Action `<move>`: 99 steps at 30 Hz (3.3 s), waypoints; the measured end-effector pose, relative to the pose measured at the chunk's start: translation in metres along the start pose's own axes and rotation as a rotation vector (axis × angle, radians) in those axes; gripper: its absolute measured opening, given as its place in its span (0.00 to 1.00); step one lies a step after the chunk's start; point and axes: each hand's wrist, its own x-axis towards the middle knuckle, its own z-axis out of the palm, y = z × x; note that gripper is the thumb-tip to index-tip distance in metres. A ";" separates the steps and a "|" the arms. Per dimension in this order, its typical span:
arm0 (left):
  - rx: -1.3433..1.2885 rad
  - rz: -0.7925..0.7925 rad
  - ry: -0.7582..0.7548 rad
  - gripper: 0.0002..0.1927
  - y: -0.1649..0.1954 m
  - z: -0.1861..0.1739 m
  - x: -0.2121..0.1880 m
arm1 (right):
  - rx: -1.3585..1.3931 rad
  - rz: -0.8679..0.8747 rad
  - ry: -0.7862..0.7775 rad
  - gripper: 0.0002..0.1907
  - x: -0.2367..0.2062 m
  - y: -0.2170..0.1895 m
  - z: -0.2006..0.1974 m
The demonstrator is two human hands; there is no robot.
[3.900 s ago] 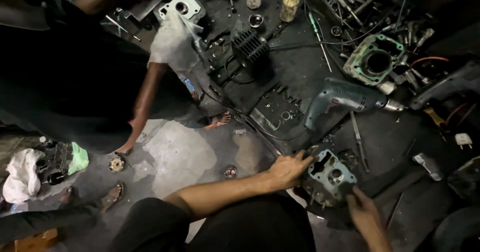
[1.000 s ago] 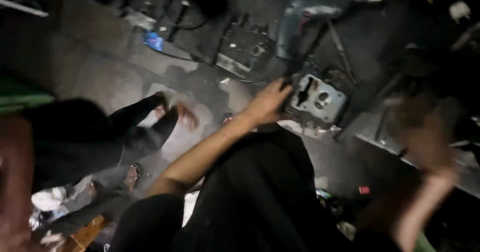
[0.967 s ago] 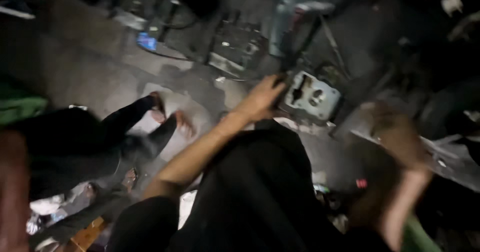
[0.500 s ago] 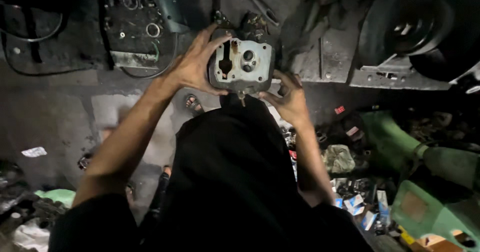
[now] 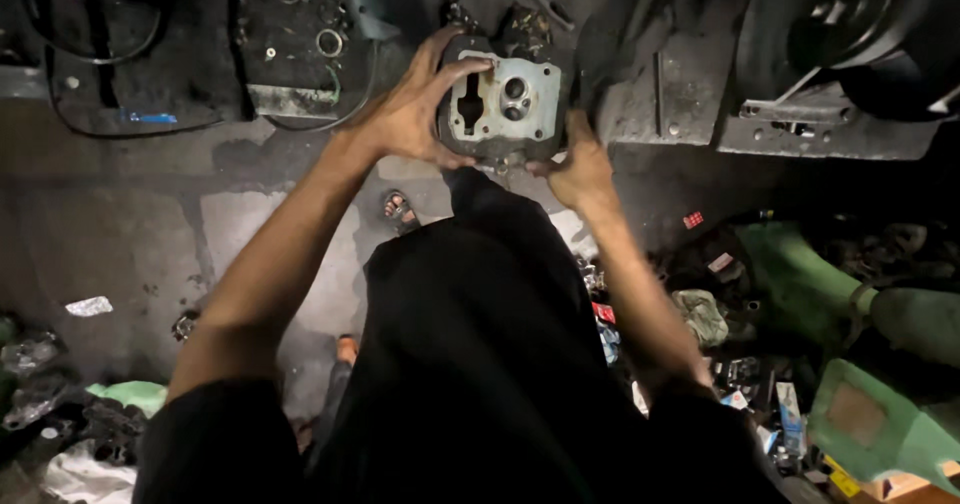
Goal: The person works on a small engine cylinder head at a cluttered workshop bench. They handle the head, use a socket wrench and a power drill on it, fit components into the head, and press parts into place by hand before setting the head down and stepping away.
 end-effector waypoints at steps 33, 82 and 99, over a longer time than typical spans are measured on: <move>-0.657 0.140 0.549 0.63 0.217 -0.037 -0.016 | 1.051 -0.409 0.167 0.39 -0.166 -0.127 -0.116; -0.619 0.038 0.504 0.60 0.282 -0.015 -0.098 | 1.044 -0.471 0.061 0.44 -0.242 -0.094 -0.089; -0.769 0.216 0.727 0.24 0.236 0.026 -0.083 | 0.662 -0.720 0.138 0.47 -0.247 -0.107 -0.109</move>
